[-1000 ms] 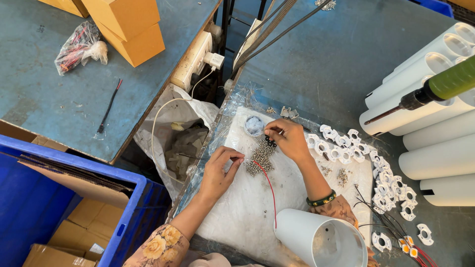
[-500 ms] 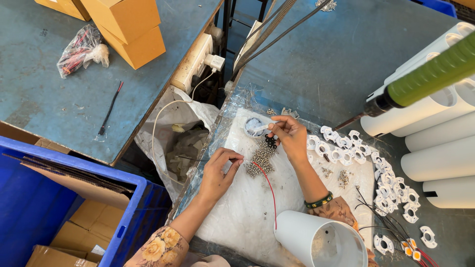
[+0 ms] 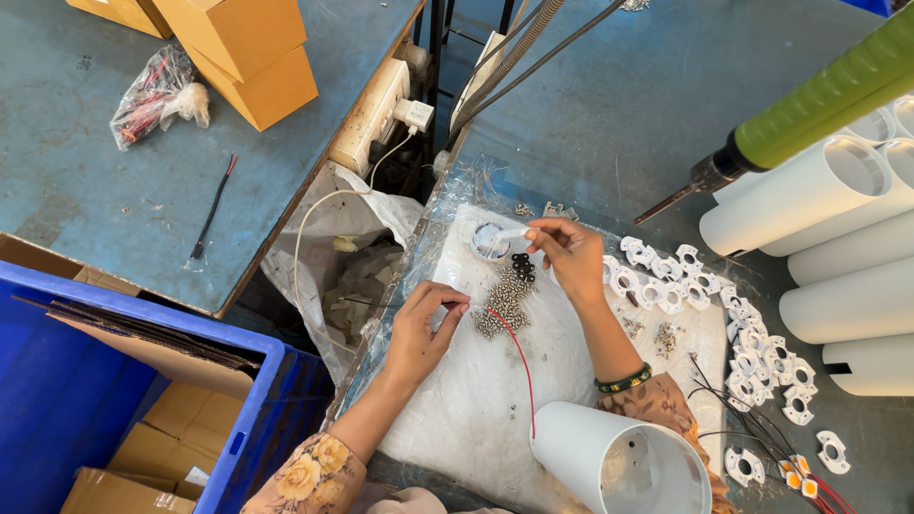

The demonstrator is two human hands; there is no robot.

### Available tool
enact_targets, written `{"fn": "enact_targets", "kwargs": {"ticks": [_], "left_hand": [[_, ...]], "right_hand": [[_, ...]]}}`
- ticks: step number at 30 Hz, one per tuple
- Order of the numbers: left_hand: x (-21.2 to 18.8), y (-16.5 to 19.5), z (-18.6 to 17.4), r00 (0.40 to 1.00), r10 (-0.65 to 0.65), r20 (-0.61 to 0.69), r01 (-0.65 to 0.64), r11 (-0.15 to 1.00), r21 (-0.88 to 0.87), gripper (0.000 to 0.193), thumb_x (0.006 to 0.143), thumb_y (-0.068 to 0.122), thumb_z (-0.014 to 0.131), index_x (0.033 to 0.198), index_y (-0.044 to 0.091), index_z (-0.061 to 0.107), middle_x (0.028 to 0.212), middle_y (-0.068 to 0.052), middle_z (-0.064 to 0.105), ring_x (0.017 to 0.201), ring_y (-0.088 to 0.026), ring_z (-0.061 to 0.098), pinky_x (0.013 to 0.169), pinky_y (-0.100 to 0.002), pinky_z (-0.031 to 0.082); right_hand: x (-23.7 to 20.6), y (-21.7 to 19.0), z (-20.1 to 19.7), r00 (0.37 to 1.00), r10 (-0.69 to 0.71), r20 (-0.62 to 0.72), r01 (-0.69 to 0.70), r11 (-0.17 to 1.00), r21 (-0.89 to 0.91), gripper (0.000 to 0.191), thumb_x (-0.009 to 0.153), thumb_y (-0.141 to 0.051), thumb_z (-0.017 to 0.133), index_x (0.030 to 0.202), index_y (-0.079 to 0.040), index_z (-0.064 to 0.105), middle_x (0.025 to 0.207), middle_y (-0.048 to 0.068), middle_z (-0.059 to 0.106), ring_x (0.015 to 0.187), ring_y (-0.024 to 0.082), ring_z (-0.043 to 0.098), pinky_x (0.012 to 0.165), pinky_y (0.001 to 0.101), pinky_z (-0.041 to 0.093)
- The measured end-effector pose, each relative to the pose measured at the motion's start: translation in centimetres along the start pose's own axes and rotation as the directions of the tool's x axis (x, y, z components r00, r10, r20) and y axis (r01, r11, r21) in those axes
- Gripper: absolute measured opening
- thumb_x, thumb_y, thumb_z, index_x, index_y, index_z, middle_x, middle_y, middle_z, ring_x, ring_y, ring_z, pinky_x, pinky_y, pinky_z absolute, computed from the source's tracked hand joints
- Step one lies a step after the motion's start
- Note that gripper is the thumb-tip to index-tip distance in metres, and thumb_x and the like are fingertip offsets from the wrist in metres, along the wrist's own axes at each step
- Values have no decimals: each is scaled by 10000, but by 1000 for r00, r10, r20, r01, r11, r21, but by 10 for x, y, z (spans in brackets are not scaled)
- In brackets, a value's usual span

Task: The person assembles LED light fixtures by inserting LEDs and wires into white cylindrical housings, securing components with a power drill, and adding washers and nuts. The person repeats this process for multiple units, placing finished housings aside.

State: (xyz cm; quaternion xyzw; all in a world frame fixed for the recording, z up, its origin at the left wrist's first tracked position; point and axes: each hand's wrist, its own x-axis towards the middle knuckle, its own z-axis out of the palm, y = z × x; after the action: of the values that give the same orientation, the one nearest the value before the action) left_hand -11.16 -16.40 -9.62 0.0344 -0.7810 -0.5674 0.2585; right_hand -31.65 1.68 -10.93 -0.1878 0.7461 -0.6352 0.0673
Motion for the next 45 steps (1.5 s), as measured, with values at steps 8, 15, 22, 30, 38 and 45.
{"fn": "enact_targets", "kwargs": {"ticks": [8,15,22,30,38,45], "left_hand": [[0,1,0,1000,18,-3,-18,1000,8,107,916,45,733,1023,48,726,1014,-79,683,884,-177,712,792,-288,569],[-1,-1,1,1000,11,0,-11,1000,-7,114,915,40,733,1029,44,721,1026,-83,683,890,-178,711,791,-285,571],[-1,-1,1,1000,21,-4,-21,1000,-4,112,914,42,740,1025,45,723,1018,-81,683,885,-177,712,794,-285,568],[-1,-1,1,1000,15,-4,-15,1000,17,114,915,50,737,1024,38,705,1003,-77,683,880,-174,714,794,-286,567],[-6,-1,0,996,84,-30,-81,994,75,126,902,54,750,1015,35,696,985,-84,683,860,-203,700,773,-308,551],[-12,3,-3,957,286,-47,-281,955,90,148,882,40,768,997,42,675,961,-87,661,843,-218,648,778,-330,530]], "right_hand": [[0,-4,-2,991,-65,-115,62,997,-35,178,922,-86,768,1070,12,752,829,72,745,715,88,725,485,202,484],[2,2,-2,999,-35,-22,34,998,-46,176,922,-100,757,1060,8,754,872,63,752,724,90,728,485,203,485],[6,9,-4,997,71,42,-76,988,134,164,962,-140,712,995,17,743,847,91,752,681,118,705,487,219,451],[6,9,-8,969,233,85,-248,892,379,157,966,-151,729,996,3,731,844,101,744,655,131,672,502,234,449],[-8,-31,-28,998,24,55,-38,963,269,196,895,-69,765,1072,10,737,952,125,774,742,122,703,580,225,501],[-79,-135,-90,988,-142,-65,149,982,118,135,933,-28,740,1051,38,730,957,131,764,760,135,707,610,233,515]]}}
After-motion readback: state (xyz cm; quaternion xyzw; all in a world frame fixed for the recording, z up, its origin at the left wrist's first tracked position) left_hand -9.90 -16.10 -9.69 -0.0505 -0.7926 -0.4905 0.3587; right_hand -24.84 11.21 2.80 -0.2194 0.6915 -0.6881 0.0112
